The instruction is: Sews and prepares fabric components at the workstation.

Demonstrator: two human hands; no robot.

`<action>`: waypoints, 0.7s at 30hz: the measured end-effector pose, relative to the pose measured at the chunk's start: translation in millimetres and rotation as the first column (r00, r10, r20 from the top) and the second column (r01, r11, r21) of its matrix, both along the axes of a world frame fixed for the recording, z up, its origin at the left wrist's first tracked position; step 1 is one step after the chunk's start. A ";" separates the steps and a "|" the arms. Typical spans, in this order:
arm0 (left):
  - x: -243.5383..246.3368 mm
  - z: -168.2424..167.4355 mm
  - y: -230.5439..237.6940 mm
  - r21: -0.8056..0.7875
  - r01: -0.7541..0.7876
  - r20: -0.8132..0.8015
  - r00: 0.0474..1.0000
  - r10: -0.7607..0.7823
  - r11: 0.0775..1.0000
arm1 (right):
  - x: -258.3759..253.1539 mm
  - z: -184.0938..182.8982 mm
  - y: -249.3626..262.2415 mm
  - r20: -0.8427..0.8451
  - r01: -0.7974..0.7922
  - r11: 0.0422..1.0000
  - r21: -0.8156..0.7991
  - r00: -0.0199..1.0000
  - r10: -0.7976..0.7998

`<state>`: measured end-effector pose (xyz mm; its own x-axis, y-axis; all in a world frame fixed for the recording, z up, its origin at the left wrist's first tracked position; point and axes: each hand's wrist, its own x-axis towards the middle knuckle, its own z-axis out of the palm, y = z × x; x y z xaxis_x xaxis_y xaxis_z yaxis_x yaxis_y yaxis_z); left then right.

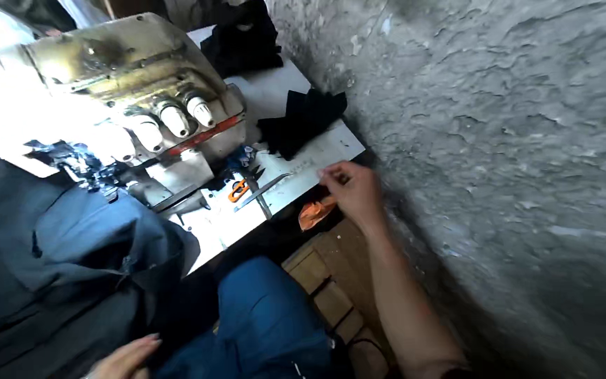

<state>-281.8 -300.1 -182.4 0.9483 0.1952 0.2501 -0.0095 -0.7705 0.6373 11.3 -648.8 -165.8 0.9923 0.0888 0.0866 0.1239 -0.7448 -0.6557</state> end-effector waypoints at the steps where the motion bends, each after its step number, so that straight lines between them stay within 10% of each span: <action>1: 4.1 -9.3 -13.3 -0.067 0.094 -0.054 0.994 -0.098 0.993 | 11.5 5.3 -4.7 0.071 0.015 1.000 -0.021 0.997 -0.013; 5: 24.5 -23.9 -42.7 -0.224 0.248 -0.133 0.950 -0.282 0.943 | 67.8 11.3 -11.4 0.200 -0.050 0.989 -0.138 0.977 0.077; 12: 34.7 -19.7 -34.0 -0.237 0.097 -0.194 0.970 -0.145 0.967 | 160.7 -37.9 -22.2 0.389 -0.402 0.880 -0.255 0.790 0.473; 21: 46.5 -16.1 -43.2 -0.289 0.154 -0.242 0.943 -0.228 0.945 | 182.9 49.8 -1.1 0.427 -0.455 0.885 0.097 0.822 0.376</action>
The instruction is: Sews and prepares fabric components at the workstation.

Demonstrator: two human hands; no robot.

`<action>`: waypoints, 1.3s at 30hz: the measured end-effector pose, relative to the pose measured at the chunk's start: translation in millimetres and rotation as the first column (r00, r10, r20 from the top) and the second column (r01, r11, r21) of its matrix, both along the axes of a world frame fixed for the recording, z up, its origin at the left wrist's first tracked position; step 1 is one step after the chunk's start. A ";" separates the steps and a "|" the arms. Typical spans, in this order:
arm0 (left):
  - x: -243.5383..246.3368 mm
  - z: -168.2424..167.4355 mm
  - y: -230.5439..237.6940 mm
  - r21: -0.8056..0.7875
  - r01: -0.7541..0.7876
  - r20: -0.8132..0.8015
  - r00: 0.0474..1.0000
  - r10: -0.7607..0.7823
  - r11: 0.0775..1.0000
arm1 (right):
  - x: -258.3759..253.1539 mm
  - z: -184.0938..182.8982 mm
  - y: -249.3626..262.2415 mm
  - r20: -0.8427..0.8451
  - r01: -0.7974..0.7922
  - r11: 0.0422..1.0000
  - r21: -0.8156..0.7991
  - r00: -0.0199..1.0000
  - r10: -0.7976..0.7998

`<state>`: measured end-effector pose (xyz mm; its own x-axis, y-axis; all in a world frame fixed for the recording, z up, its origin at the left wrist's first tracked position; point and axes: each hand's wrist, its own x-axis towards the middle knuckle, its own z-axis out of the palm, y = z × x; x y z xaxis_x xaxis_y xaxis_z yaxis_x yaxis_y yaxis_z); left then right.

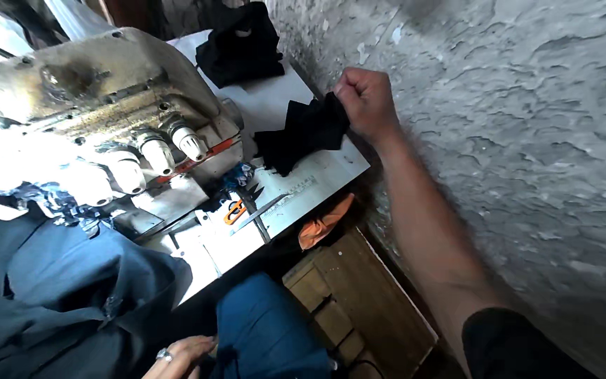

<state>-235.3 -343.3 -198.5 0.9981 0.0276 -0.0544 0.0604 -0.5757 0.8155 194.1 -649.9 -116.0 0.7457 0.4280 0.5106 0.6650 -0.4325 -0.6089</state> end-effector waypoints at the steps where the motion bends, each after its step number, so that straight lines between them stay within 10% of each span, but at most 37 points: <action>1: 5.2 -0.5 0.8 -0.002 0.035 0.033 0.999 -0.035 0.999 | -11.9 13.8 5.6 -0.020 -0.004 1.000 0.022 1.000 0.004; 7: 59.6 51.9 2.5 0.048 0.069 0.404 0.911 -0.082 0.996 | -130.5 37.6 41.7 -0.527 -0.067 0.961 0.267 0.825 0.204; 12: 77.3 114.2 -11.7 0.350 -0.079 0.659 0.729 -0.185 0.933 | -205.6 40.3 77.4 -0.638 -0.133 0.806 0.577 0.543 0.546; 16: 56.3 135.5 -9.0 0.457 0.004 0.720 0.585 -0.372 0.890 | -247.0 27.7 113.5 -0.588 -0.245 0.666 0.705 0.325 0.741; 20: 14.2 125.7 2.2 0.430 0.201 0.548 0.716 -0.431 0.880 | -292.0 -28.0 152.8 -0.665 -0.553 0.567 0.611 0.031 0.746; 25: -8.4 94.1 34.1 0.343 0.132 0.439 0.853 -0.283 0.930 | -315.8 -37.9 161.5 -0.598 -0.529 0.498 0.687 -0.022 0.802; 31: -20.1 147.1 125.2 0.214 -0.411 0.659 0.730 0.180 0.886 | -352.5 -25.9 190.3 -0.520 -0.685 0.668 0.291 0.473 0.712; 39: 16.2 122.9 227.1 0.224 -0.652 0.565 0.693 0.449 0.725 | -325.7 -16.2 247.7 -0.689 -0.340 0.825 0.451 0.456 0.564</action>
